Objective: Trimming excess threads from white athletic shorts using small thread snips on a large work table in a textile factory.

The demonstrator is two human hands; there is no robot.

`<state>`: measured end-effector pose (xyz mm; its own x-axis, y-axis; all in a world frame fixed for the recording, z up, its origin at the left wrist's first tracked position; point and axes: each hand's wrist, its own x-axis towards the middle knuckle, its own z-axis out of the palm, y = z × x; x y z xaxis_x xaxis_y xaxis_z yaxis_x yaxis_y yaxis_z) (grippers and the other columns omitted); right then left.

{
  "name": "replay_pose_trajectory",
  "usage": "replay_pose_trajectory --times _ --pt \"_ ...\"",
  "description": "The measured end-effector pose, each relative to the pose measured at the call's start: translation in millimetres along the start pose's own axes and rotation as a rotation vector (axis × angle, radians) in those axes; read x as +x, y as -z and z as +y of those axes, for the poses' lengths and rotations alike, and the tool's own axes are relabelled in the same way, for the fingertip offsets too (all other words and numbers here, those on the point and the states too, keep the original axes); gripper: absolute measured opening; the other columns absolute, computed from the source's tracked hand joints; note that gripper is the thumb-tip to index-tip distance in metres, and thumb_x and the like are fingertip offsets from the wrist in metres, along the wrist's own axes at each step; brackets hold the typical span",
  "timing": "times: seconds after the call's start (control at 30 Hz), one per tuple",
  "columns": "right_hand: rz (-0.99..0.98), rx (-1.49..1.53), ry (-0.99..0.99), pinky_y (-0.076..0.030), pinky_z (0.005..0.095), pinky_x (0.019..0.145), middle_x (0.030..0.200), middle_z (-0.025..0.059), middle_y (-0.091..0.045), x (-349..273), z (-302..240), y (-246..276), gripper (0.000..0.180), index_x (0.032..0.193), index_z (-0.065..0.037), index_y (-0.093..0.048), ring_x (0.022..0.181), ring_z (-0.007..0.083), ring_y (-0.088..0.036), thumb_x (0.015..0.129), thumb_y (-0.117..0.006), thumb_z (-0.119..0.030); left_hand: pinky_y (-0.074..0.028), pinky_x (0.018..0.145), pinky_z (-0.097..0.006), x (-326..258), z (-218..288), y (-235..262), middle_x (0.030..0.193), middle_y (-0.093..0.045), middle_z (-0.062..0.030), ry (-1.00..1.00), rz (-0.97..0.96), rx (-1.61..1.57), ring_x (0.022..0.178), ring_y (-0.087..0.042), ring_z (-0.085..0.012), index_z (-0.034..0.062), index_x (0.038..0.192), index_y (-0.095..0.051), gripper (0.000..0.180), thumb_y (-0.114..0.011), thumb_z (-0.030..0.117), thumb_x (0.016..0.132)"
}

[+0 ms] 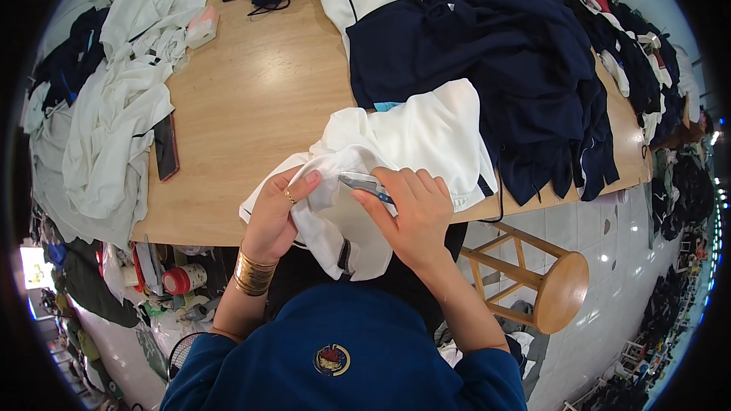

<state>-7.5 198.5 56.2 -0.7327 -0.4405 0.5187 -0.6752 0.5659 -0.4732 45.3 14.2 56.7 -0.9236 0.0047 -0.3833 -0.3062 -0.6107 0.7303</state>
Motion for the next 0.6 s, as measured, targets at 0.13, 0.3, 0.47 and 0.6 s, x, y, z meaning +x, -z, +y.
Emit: replay_pose_trajectory --times 0.13,0.3,0.47,0.6 --pt "0.003 -0.017 0.005 -0.032 0.0304 0.056 0.069 0.0015 -0.056 0.1 -1.1 -1.4 0.028 0.088 -0.008 -0.062 0.059 0.0177 -0.049 0.077 -0.071 -0.032 -0.047 0.078 -0.023 -1.1 -2.5 -2.0 0.099 -0.066 -0.0067 -0.037 0.010 0.022 0.087 -0.060 -0.0095 -0.0019 0.112 -0.061 0.029 -0.061 0.016 0.089" --pt "0.022 -0.018 -0.004 -0.032 0.0303 0.056 0.069 0.0014 -0.056 1.3 -3.8 -6.4 0.029 0.089 -0.008 -0.062 0.059 0.0174 -0.049 0.077 -0.071 -0.033 -0.046 0.078 -0.023 -2.9 -4.0 -4.8 0.098 -0.066 -0.0059 -0.066 0.007 0.048 0.085 -0.059 -0.0086 -0.0020 0.111 -0.062 0.028 -0.061 0.016 0.089" --pt "-0.021 -0.013 -0.046 -0.035 0.0308 0.060 0.072 0.0022 -0.057 2.0 -8.8 -3.7 0.026 0.091 -0.006 -0.062 0.061 0.0178 -0.049 0.076 -0.072 -0.024 -0.046 0.076 -0.022 -3.2 -6.0 -5.7 0.096 -0.065 -0.0054 -0.077 0.025 0.054 0.084 -0.059 -0.0081 -0.0019 0.110 -0.062 0.028 -0.060 0.017 0.090" --pt "-0.021 0.002 -0.042 -0.035 0.0309 0.060 0.072 0.0020 -0.057 2.5 -9.9 -5.5 0.025 0.090 -0.006 -0.062 0.061 0.0179 -0.050 0.076 -0.072 -0.023 -0.046 0.074 -0.022 -3.6 -6.2 -6.7 0.095 -0.065 -0.0051 -0.078 0.025 0.039 0.084 -0.059 -0.0079 -0.0019 0.110 -0.062 0.028 -0.060 0.017 0.090"
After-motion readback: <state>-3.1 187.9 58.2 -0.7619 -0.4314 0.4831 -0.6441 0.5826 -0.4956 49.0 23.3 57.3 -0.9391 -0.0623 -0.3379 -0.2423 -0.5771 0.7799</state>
